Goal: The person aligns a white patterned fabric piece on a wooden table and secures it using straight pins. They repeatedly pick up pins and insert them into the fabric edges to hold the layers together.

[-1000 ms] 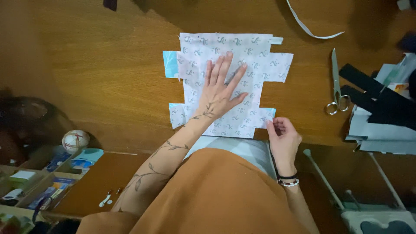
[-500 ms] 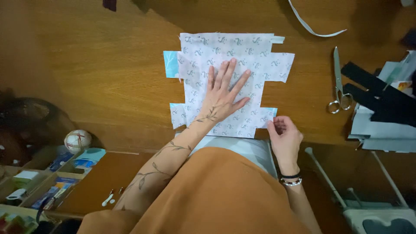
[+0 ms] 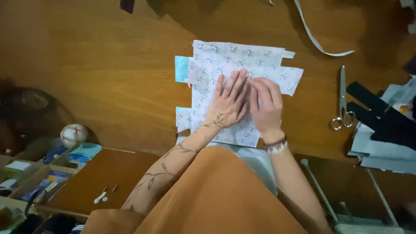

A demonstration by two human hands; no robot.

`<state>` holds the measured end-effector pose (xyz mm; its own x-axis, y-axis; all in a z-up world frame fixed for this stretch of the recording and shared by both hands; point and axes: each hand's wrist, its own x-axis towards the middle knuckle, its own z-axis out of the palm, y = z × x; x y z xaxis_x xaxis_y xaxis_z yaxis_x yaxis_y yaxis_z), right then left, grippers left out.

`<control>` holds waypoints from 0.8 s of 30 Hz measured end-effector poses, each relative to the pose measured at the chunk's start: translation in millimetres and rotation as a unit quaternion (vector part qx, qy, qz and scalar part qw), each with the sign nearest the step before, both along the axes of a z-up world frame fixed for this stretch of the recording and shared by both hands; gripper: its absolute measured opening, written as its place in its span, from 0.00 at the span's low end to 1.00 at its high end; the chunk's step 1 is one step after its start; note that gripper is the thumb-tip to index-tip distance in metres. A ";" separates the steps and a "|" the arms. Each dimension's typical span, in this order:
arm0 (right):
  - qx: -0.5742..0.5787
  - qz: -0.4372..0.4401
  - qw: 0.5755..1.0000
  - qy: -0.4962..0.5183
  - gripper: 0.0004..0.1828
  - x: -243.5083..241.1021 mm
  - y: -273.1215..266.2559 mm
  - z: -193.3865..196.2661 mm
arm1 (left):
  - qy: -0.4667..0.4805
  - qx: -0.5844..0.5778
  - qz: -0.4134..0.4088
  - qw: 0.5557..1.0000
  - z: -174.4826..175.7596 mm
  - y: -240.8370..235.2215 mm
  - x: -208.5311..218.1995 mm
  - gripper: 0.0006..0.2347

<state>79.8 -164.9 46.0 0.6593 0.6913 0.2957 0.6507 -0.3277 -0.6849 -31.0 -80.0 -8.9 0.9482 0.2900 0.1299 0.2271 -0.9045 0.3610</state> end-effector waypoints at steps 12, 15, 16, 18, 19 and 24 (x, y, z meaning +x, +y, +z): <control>-0.058 0.033 0.995 -0.072 0.08 16.6 -0.6 -63.8 | -0.097 -0.010 0.136 0.986 -18.1 19.5 26.7 0.10; -0.073 0.029 0.995 -0.066 0.09 18.0 3.8 -56.4 | -0.112 0.027 0.133 0.984 -32.2 16.4 28.8 0.13; -0.072 0.032 0.995 -0.067 0.09 19.0 5.8 -52.2 | -0.113 0.029 0.136 0.984 -26.9 17.1 29.3 0.13; -0.055 0.021 0.998 0.020 0.07 24.0 11.8 -44.8 | -0.121 0.014 0.143 0.982 -17.4 21.0 33.7 0.13; -0.050 0.026 0.998 0.020 0.07 30.2 19.6 -39.0 | -0.122 0.020 0.148 0.981 -12.5 24.3 34.4 0.13; -0.093 0.055 0.990 -0.091 0.14 65.5 63.4 1.0 | -0.111 0.004 0.136 0.984 1.5 29.3 39.2 0.18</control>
